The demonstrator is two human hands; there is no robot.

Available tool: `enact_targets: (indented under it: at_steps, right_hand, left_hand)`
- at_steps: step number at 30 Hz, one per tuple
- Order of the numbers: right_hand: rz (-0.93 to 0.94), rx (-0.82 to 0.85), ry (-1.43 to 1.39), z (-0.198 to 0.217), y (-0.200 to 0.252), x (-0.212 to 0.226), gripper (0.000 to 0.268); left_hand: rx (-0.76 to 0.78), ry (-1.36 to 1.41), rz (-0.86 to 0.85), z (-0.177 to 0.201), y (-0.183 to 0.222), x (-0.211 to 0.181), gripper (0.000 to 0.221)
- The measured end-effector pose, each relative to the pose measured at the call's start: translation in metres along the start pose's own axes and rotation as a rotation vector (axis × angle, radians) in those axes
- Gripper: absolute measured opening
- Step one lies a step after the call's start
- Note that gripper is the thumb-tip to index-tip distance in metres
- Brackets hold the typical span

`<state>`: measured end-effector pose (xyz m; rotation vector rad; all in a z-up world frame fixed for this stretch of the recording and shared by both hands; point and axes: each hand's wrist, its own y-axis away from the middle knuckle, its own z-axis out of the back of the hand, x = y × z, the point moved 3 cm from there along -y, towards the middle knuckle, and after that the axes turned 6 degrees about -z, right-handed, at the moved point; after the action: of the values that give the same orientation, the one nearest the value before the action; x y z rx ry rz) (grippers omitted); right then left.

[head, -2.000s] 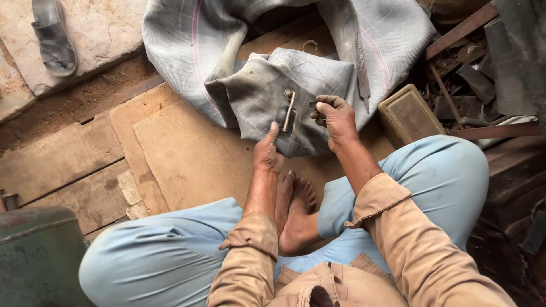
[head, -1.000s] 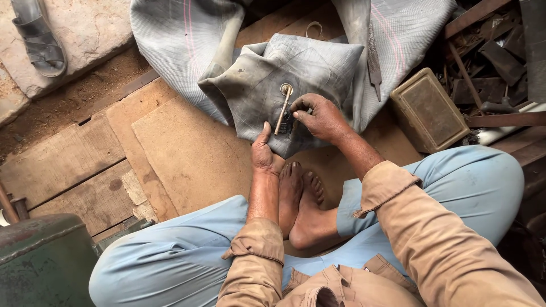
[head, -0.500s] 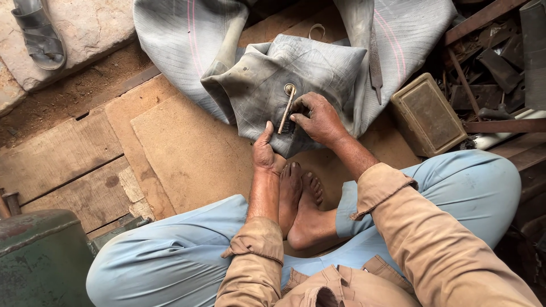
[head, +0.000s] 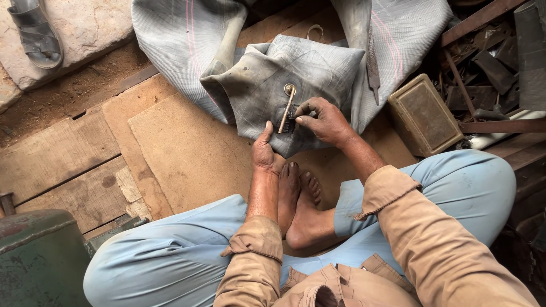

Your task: Clean and patch a rubber inner tube for a vehicle.

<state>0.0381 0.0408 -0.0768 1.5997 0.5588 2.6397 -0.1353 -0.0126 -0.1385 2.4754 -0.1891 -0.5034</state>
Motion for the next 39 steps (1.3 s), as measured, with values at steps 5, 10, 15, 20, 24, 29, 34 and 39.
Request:
enact_targets:
  at_steps: [5,10,15,20,24,29,34,39]
  right_hand:
    - [-0.001,0.050,-0.124,-0.001,-0.001,-0.016,0.017]
    - [-0.164,0.088,-0.237,0.010,0.000,-0.005,0.017]
    - [-0.107,0.066,-0.053,0.008,-0.005,0.002,0.018]
    - [-0.082,0.081,-0.052,0.001,-0.011,0.000,0.018]
    - [-0.079,0.087,-0.022,-0.001,-0.014,0.000,0.019]
    - [-0.069,0.076,0.001,-0.004,-0.018,-0.003,0.019]
    - [-0.067,0.041,0.024,-0.007,-0.019,-0.001,0.017]
    - [-0.149,0.028,0.030,-0.008,-0.015,0.010,0.018]
  left_hand:
    - [0.025,0.010,-0.008,0.005,-0.005,0.002,0.049]
    - [-0.045,-0.023,-0.005,-0.004,0.003,-0.002,0.050]
    - [-0.050,-0.028,-0.009,-0.008,0.006,-0.004,0.051]
    - [-0.015,-0.006,-0.001,-0.002,0.002,-0.002,0.052]
    - [0.008,0.000,-0.010,0.002,-0.002,0.000,0.051]
    - [0.007,-0.003,-0.009,0.000,0.000,-0.001,0.050]
    - [-0.006,0.003,-0.005,0.002,-0.001,-0.001,0.050]
    - [-0.070,-0.027,-0.006,-0.004,0.004,-0.003,0.053]
